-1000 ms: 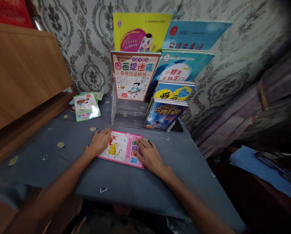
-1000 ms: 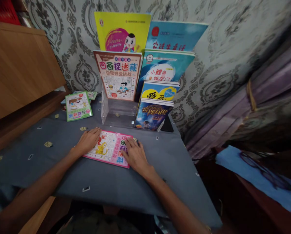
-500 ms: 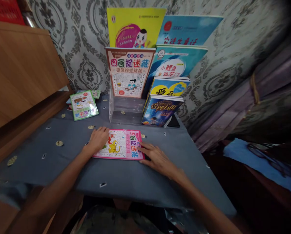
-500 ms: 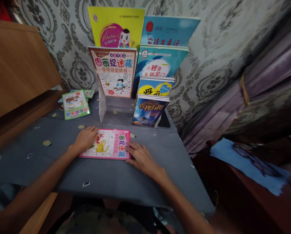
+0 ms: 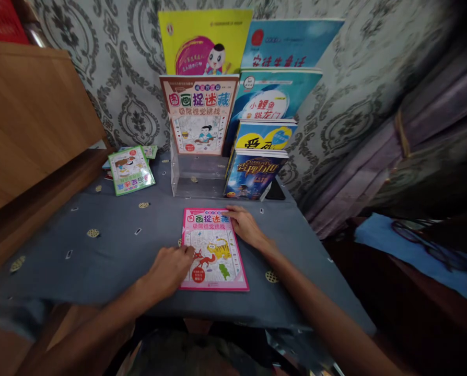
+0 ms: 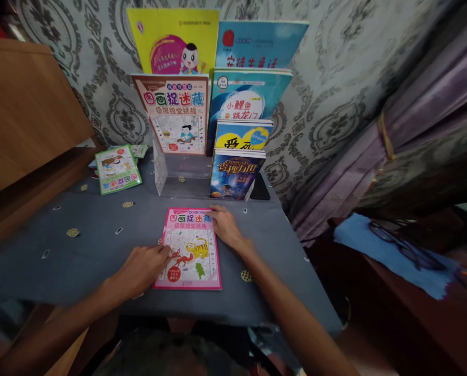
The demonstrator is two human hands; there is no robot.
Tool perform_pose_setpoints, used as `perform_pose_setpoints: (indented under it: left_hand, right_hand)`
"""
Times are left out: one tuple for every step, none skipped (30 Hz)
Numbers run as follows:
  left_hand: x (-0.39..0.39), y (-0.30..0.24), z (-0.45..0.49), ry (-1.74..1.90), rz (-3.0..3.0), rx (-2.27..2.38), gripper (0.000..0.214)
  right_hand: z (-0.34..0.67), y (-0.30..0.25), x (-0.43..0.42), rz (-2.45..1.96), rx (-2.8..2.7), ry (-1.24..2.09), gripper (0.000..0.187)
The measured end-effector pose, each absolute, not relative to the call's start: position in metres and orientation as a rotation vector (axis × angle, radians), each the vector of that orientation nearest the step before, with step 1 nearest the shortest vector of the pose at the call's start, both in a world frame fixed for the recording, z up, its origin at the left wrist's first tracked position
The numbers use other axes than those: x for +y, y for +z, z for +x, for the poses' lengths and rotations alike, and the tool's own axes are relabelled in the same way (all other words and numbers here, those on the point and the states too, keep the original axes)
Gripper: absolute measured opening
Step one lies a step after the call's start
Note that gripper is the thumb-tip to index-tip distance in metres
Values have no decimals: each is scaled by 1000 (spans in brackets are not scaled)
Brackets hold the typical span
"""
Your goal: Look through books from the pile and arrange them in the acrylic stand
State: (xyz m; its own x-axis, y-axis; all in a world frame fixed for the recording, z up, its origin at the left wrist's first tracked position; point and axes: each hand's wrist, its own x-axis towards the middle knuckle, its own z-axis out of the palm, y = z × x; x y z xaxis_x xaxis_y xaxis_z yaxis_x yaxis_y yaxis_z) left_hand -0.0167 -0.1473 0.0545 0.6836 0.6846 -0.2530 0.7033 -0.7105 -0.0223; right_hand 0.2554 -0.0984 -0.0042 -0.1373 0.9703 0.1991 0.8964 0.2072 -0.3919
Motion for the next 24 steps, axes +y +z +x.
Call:
perform_pose_setpoints:
  left_hand:
    - [-145,53,-16,-320,2822,1172,23]
    - [-143,51,-17,-250,2837,1182,22]
    - [-140,48,-18,-178,2852,1189,21]
    - [-137,43,-20,-110,2865,1186,20]
    - [-134,39,-22,-49,2874,1175,19]
    - [-132,34,-24,9,2879,1161,19]
    - [-130,29,-26,62,2874,1152,19]
    - [-128,25,-27,105,2862,1145,19]
    - [-125,22,-28,136,2847,1143,19]
    - [-123,20,-28,152,2834,1144,19]
    - [-121,19,-27,154,2824,1145,19]
    - [-118,19,-27,146,2818,1148,19]
    - [-114,19,-25,134,2814,1155,19]
    - [-110,20,-24,122,2811,1166,19]
    - [-106,21,-22,119,2808,1178,20]
    - [-102,22,-20,122,2806,1187,21]
    - [-98,22,-18,133,2803,1195,22]
    - [-95,23,-17,143,2799,1200,23]
    - [-92,24,-15,150,2795,1207,24]
    - [-89,24,-14,149,2790,1214,25]
    - [-87,25,-13,140,2784,1223,25]
    - [-86,26,-12,126,2781,1233,26]
    - [-86,27,-11,109,2781,1240,27]
    - [-86,27,-11,95,2786,1244,27]
  right_hand:
    - [254,-7,-97,-1727,-2051,249,46]
    - [253,-10,-96,-1719,-2019,250,45]
    - [253,-13,-97,-1711,-1989,252,44]
    - [253,-15,-98,-1701,-1965,257,43]
    - [252,-17,-100,-1690,-1946,260,42]
    - [252,-18,-102,-1678,-1935,263,41]
    - [252,-19,-103,-1667,-1933,265,39]
    - [252,-20,-104,-1660,-1933,264,38]
    - [252,-20,-104,-1659,-1934,262,37]
    - [252,-20,-104,-1662,-1936,260,37]
    - [252,-20,-104,-1668,-1937,260,37]
    - [252,-20,-104,-1673,-1939,262,37]
    - [252,-20,-104,-1678,-1939,265,37]
    - [252,-20,-103,-1680,-1940,269,37]
    - [252,-20,-103,-1680,-1942,273,37]
    - [252,-20,-104,-1678,-1945,276,37]
    - [252,-19,-104,-1674,-1948,278,37]
    - [252,-19,-104,-1670,-1948,278,37]
    - [252,-19,-104,-1667,-1947,278,37]
    - [252,-19,-105,-1666,-1945,278,37]
    - [253,-20,-105,-1665,-1943,280,36]
    - [253,-20,-105,-1666,-1942,281,36]
    - [252,-20,-105,-1669,-1941,282,36]
    - [252,-21,-104,-1671,-1942,282,36]
